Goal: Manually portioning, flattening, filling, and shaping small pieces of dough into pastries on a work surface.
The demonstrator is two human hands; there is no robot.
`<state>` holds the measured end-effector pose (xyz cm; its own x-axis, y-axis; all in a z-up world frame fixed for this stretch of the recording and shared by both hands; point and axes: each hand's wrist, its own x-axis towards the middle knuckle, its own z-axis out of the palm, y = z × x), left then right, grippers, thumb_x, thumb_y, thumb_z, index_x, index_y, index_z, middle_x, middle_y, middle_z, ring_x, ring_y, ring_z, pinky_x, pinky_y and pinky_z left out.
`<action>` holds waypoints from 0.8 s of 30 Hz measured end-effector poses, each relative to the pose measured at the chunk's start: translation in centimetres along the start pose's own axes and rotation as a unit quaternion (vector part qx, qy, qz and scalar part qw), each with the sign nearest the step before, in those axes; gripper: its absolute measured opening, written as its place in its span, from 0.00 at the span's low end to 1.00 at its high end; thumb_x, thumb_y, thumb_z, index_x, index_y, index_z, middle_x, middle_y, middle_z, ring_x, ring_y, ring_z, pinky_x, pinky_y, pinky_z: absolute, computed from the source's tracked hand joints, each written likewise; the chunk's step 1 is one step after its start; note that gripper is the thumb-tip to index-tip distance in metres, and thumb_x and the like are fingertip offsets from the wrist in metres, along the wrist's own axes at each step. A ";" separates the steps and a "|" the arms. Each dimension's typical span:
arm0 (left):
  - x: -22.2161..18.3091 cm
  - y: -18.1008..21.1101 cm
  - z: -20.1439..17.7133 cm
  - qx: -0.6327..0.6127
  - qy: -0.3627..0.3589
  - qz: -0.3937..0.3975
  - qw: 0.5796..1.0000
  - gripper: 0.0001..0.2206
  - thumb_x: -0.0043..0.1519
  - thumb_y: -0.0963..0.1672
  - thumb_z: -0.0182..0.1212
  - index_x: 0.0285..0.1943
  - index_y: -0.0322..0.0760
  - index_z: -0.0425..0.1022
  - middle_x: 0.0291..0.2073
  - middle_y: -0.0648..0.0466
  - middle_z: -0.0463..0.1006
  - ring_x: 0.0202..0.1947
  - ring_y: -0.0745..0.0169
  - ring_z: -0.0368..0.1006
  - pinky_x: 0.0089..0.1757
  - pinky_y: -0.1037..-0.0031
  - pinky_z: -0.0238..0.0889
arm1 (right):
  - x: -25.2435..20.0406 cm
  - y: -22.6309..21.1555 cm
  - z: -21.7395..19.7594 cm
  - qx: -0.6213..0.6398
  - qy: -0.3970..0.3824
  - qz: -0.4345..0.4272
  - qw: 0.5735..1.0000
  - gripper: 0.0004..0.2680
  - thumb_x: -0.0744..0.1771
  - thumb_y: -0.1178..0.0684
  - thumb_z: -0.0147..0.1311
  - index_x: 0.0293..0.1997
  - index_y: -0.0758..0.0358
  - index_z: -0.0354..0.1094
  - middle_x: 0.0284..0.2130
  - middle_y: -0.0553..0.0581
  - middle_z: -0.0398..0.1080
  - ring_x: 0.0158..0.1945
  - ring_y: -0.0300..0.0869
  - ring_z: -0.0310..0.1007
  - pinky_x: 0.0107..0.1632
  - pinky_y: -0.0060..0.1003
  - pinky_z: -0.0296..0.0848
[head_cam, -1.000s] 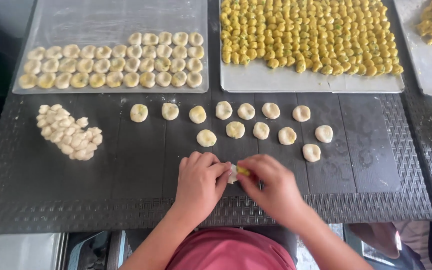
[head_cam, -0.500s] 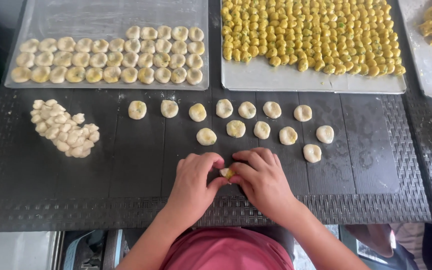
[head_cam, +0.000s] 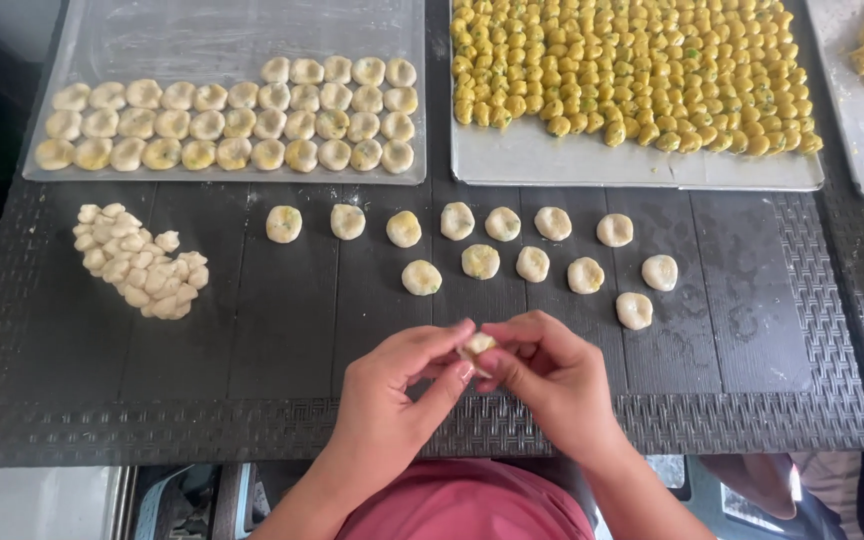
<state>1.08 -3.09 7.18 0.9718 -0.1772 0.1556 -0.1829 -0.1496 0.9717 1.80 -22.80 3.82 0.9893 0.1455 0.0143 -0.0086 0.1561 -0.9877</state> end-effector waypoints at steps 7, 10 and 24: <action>0.9 -1.9 1.7 0.052 0.122 0.146 0.980 0.13 0.62 0.39 0.74 0.52 0.50 0.83 0.39 0.58 0.74 0.35 0.71 0.76 0.39 0.83 0.76 | 0.8 2.0 0.6 0.235 0.009 0.094 0.967 0.05 0.68 0.63 0.59 0.47 0.71 0.73 0.28 0.64 0.73 0.23 0.47 0.75 0.20 0.35 0.77; 1.3 -2.2 1.3 0.097 0.061 0.153 0.981 0.25 0.54 0.46 0.79 0.62 0.48 0.78 0.64 0.47 0.75 0.53 0.63 0.82 0.56 0.71 0.80 | 0.5 1.6 1.0 0.124 0.088 0.101 0.983 0.04 0.68 0.58 0.59 0.43 0.68 0.71 0.21 0.56 0.68 0.14 0.37 0.62 0.13 0.30 0.64; 0.6 -6.4 1.0 0.301 0.039 0.196 0.932 0.03 0.69 0.41 0.61 0.44 0.41 0.79 0.40 0.60 0.85 0.36 0.58 0.75 0.40 0.66 0.62 | 0.1 3.6 0.3 -0.464 -0.046 -0.287 0.837 0.16 0.71 0.67 0.48 0.70 0.70 0.60 0.44 0.58 0.76 0.48 0.51 0.77 0.54 0.45 0.78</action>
